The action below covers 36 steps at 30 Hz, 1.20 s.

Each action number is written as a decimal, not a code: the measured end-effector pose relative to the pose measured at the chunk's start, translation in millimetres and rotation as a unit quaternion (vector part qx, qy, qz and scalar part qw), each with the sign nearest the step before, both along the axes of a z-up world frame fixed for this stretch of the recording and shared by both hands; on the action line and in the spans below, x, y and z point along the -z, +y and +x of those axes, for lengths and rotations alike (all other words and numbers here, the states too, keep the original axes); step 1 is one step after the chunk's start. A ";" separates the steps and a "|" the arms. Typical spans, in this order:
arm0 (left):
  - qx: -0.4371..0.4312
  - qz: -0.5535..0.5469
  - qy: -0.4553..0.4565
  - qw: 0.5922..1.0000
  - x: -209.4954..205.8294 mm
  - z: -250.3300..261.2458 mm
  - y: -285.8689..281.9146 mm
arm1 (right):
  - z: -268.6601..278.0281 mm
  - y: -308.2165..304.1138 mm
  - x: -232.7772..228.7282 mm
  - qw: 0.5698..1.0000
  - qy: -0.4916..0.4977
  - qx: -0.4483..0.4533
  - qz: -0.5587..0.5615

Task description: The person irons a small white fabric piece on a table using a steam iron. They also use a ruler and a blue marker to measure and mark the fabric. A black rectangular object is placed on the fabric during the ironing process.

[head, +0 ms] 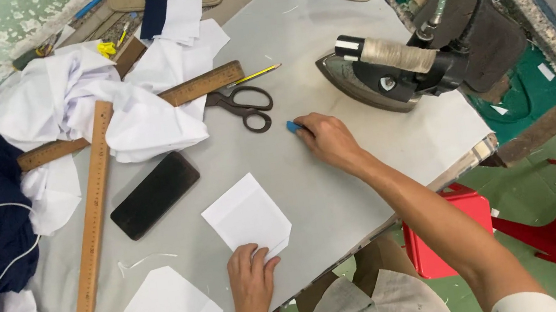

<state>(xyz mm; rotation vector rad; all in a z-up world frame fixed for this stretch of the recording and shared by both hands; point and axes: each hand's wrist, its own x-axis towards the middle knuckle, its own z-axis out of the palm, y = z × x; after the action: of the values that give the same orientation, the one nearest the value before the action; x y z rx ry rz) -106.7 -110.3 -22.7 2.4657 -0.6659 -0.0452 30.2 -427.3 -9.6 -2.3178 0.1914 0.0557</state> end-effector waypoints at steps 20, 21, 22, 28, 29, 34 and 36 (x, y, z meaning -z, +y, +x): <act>0.081 0.017 0.475 0.876 -112.8 82.3 65.2 | -154.7 150.0 -76.2 0.891 0.279 -0.195 0.299; 0.099 0.005 0.426 0.899 -96.5 82.5 59.6 | -157.5 148.8 -59.2 0.897 0.303 -0.179 0.268; 0.115 -0.006 0.375 0.920 -79.7 82.9 54.0 | -160.4 147.2 -41.7 0.901 0.325 -0.164 0.236; 0.057 -0.018 0.071 0.996 -26.6 61.6 11.8 | -143.5 113.5 -20.8 0.982 0.090 -0.118 0.117; 0.049 -0.018 0.072 0.996 -23.7 58.3 10.3 | -138.2 109.6 -20.6 0.981 0.093 -0.125 0.118; 0.034 -0.020 0.025 0.999 -19.0 43.2 7.4 | -123.2 101.0 -16.0 0.972 -0.113 -0.189 -0.077; 0.034 0.013 0.010 0.999 -3.2 33.2 13.6 | -123.7 103.1 -10.7 0.970 -0.126 -0.194 -0.079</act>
<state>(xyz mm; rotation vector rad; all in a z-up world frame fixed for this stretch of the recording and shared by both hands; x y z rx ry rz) -73.4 -96.7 -19.5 2.4642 -0.7450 -0.1049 -93.5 -324.2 1.1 -2.4625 -0.3999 -0.0611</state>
